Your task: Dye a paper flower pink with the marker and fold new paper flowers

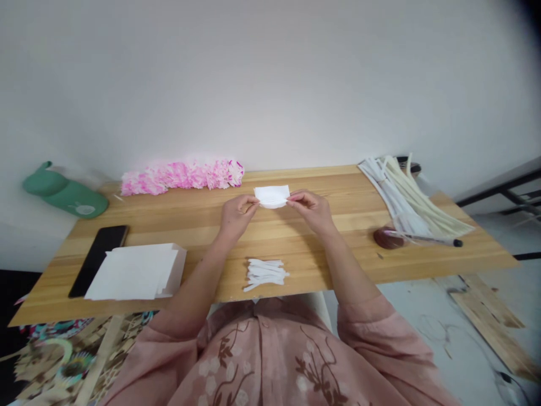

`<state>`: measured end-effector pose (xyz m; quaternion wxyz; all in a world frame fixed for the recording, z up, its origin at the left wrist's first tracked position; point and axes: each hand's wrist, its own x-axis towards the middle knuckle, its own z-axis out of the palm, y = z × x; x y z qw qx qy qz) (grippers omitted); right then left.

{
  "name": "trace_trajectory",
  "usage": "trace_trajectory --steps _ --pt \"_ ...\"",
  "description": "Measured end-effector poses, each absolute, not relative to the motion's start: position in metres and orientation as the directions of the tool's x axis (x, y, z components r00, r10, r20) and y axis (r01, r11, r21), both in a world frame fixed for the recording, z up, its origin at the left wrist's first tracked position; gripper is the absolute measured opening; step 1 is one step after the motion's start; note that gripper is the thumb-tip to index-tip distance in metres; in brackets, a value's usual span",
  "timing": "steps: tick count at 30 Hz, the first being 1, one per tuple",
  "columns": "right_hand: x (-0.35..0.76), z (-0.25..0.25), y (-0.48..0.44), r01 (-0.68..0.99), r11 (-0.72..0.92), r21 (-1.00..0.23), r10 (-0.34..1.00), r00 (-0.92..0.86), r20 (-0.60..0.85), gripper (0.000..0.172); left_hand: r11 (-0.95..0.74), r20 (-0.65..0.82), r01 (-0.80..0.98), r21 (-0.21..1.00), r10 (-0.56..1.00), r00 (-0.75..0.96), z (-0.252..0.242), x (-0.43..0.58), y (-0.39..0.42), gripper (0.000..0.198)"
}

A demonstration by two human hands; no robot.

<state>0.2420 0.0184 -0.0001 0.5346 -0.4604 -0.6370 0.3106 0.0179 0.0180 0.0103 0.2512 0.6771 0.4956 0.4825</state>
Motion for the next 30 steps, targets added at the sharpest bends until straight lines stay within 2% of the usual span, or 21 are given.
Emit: trace_trajectory --steps 7,19,30 --pt "0.2423 -0.0021 0.0189 0.276 0.367 -0.888 0.924 -0.004 0.381 0.017 -0.405 0.422 0.421 0.812 0.905 0.058 0.0052 0.0172 0.0207 0.015" --pt "0.2436 -0.0006 0.0192 0.366 0.396 -0.842 0.91 -0.035 0.413 0.02 -0.374 0.399 0.437 0.818 0.916 0.035 0.0097 0.0183 0.0182 0.007" --pt "0.2448 -0.0043 0.0218 0.341 0.36 -0.869 0.926 -0.019 0.376 0.022 -0.382 0.397 0.396 0.835 0.917 0.046 0.0058 0.0175 0.0198 0.006"
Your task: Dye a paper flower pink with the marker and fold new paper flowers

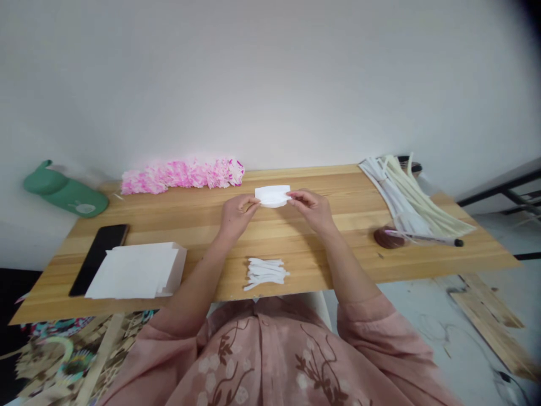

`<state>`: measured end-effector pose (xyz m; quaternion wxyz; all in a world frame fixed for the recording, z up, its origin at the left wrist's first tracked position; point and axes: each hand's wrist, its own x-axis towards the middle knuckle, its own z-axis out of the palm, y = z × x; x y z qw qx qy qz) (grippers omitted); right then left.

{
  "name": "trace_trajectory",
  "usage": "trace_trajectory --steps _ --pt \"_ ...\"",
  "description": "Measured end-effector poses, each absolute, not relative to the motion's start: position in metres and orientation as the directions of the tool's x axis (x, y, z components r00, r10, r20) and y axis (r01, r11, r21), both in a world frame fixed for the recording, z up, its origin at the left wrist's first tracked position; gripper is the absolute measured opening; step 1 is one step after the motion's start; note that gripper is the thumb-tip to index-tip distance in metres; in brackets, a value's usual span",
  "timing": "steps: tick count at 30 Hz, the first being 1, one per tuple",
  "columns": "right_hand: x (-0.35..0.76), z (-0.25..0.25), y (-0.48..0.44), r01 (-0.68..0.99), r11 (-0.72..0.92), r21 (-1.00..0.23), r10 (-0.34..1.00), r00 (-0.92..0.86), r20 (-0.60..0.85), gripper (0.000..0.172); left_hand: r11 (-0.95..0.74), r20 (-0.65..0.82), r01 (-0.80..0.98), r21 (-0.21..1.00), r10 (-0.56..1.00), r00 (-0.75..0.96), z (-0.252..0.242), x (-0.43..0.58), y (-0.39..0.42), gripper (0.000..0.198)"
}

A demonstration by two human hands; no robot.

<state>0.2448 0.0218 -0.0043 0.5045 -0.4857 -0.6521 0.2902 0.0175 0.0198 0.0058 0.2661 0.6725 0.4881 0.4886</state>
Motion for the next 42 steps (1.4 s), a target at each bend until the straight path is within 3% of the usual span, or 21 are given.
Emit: trace_trajectory --steps 33,42 --pt "0.243 0.0 0.019 0.311 0.347 -0.885 0.935 -0.035 0.354 0.015 -0.372 0.387 0.401 0.837 0.921 0.046 0.003 0.017 0.022 0.008" --pt "0.243 -0.004 0.021 0.292 0.309 -0.905 0.947 -0.003 0.322 0.021 -0.334 0.343 0.343 0.878 0.938 0.036 -0.004 0.016 0.025 0.024"
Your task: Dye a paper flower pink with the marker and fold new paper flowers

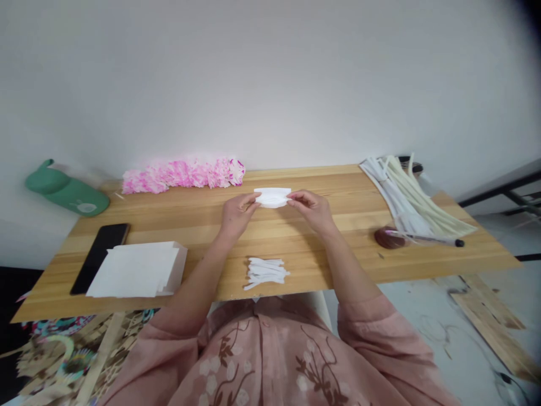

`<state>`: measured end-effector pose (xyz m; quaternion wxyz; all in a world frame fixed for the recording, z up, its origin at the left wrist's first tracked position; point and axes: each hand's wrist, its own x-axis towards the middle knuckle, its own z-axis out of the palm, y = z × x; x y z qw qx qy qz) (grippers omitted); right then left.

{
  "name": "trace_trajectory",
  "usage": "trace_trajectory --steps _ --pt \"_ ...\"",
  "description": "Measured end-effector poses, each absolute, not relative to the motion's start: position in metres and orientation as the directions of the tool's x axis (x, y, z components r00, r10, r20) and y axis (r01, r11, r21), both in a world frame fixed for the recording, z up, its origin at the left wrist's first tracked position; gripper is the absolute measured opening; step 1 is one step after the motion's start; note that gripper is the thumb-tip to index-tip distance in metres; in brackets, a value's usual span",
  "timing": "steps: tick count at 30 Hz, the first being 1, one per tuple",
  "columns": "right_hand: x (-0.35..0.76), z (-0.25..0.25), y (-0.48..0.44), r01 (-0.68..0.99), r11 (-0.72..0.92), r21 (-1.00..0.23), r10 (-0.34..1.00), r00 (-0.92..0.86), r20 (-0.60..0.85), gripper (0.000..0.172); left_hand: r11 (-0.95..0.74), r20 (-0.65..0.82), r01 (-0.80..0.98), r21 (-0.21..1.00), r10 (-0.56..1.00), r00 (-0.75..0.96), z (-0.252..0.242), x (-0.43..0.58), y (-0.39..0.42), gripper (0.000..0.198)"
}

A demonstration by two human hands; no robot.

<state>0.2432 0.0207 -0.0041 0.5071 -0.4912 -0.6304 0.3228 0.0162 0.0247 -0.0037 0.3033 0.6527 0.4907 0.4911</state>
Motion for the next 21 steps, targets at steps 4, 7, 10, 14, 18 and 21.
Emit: trace_trajectory --steps 4,7,10,14,18,21 --pt "0.2431 -0.0045 0.0212 0.307 0.312 -0.899 0.945 -0.008 0.326 0.023 -0.325 0.341 0.367 0.872 0.94 0.021 -0.0039 0.0169 0.0238 0.024" --pt "0.2419 -0.0032 0.0199 0.341 0.328 -0.881 0.936 0.006 0.351 0.02 -0.326 0.354 0.4 0.857 0.935 0.003 -0.0006 0.0182 0.0225 0.021" --pt "0.2407 -0.0025 0.019 0.354 0.343 -0.87 0.928 0.019 0.373 0.019 -0.333 0.372 0.419 0.845 0.928 -0.013 0.0016 0.0193 0.0216 0.018" --pt "0.2401 -0.0031 0.0197 0.363 0.346 -0.865 0.921 0.043 0.387 0.022 -0.292 0.325 0.324 0.9 0.944 -0.051 -0.0007 0.0208 0.0223 0.016" --pt "0.24 -0.005 0.0208 0.335 0.331 -0.882 0.927 0.059 0.37 0.023 -0.214 0.227 0.139 0.967 0.97 -0.085 -0.0045 0.0226 0.0248 0.021" --pt "0.2397 -0.0056 0.0209 0.311 0.334 -0.89 0.925 0.071 0.372 0.024 -0.198 0.205 0.089 0.976 0.975 -0.085 -0.0034 0.0236 0.025 0.022"
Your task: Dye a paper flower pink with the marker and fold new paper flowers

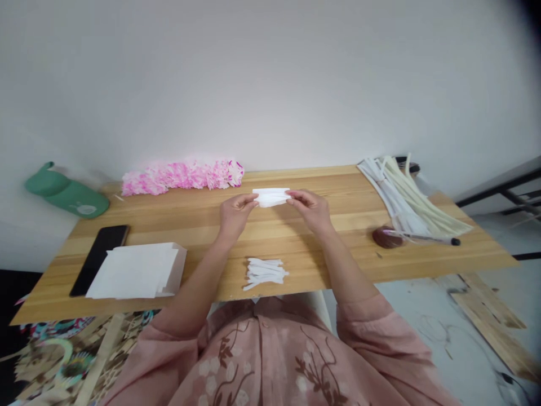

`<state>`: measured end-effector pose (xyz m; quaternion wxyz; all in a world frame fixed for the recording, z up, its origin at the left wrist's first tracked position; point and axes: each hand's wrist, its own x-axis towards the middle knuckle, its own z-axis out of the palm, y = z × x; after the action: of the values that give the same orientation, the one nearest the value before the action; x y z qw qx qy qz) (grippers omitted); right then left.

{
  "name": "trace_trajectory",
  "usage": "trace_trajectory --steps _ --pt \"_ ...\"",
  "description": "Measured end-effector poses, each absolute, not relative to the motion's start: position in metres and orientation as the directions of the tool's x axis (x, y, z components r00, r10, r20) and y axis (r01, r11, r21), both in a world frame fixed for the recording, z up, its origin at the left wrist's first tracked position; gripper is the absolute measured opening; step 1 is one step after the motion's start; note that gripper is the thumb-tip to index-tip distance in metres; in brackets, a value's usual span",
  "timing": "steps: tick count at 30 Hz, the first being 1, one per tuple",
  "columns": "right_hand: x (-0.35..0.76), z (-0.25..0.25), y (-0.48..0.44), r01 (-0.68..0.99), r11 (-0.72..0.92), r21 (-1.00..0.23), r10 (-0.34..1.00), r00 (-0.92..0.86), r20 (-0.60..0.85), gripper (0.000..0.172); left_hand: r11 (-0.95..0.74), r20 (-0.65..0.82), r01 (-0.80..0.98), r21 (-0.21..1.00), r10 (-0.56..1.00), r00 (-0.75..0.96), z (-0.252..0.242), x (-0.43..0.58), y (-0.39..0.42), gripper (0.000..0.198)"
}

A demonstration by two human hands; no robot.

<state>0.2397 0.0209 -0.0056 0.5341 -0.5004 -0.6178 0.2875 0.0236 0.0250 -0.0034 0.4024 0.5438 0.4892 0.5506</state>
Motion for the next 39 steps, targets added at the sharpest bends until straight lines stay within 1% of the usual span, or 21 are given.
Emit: trace_trajectory --steps 5,7,9,13,16,19,22,24,27,31,36,39 --pt "0.239 -0.003 0.02 0.352 0.367 -0.861 0.91 0.056 0.411 0.022 -0.257 0.29 0.252 0.933 0.952 -0.103 0.002 0.024 0.022 0.019" --pt "0.239 -0.002 0.02 0.359 0.38 -0.853 0.904 0.052 0.425 0.021 -0.26 0.296 0.261 0.93 0.949 -0.107 0.002 0.024 0.021 0.019" --pt "0.239 -0.003 0.02 0.348 0.378 -0.858 0.903 0.063 0.424 0.02 -0.239 0.265 0.192 0.952 0.956 -0.122 0.001 0.026 0.022 0.019" --pt "0.239 -0.007 0.022 0.27 0.341 -0.901 0.921 0.098 0.378 0.022 -0.19 0.182 -0.051 0.981 0.975 -0.124 -0.001 0.028 0.025 0.024" --pt "0.239 -0.009 0.023 0.199 0.312 -0.929 0.932 0.123 0.34 0.025 -0.195 0.18 -0.129 0.972 0.976 -0.121 0.001 0.03 0.024 0.027" --pt "0.239 -0.008 0.023 0.173 0.301 -0.938 0.934 0.142 0.326 0.026 -0.216 0.206 -0.09 0.972 0.972 -0.11 0.001 0.029 0.023 0.026" --pt "0.241 -0.007 0.023 0.202 0.314 -0.928 0.934 0.109 0.34 0.022 -0.241 0.241 0.011 0.971 0.967 -0.079 -0.001 0.027 0.023 0.025" --pt "0.242 -0.006 0.022 0.234 0.336 -0.912 0.929 0.077 0.362 0.019 -0.23 0.231 0.039 0.973 0.972 -0.035 -0.004 0.025 0.025 0.028" --pt "0.242 -0.003 0.02 0.279 0.352 -0.893 0.924 0.047 0.379 0.018 -0.197 0.196 0.026 0.98 0.98 0.029 -0.008 0.022 0.028 0.034" --pt "0.242 -0.002 0.019 0.31 0.359 -0.88 0.921 0.032 0.387 0.019 -0.189 0.188 0.013 0.982 0.98 0.061 -0.01 0.021 0.029 0.037" --pt "0.242 -0.001 0.019 0.339 0.367 -0.866 0.918 0.018 0.396 0.02 -0.172 0.17 0.027 0.985 0.983 0.064 -0.007 0.021 0.027 0.036" --pt "0.242 -0.002 0.019 0.331 0.367 -0.87 0.918 0.022 0.395 0.02 -0.152 0.151 0.016 0.988 0.988 0.043 -0.004 0.022 0.025 0.032"
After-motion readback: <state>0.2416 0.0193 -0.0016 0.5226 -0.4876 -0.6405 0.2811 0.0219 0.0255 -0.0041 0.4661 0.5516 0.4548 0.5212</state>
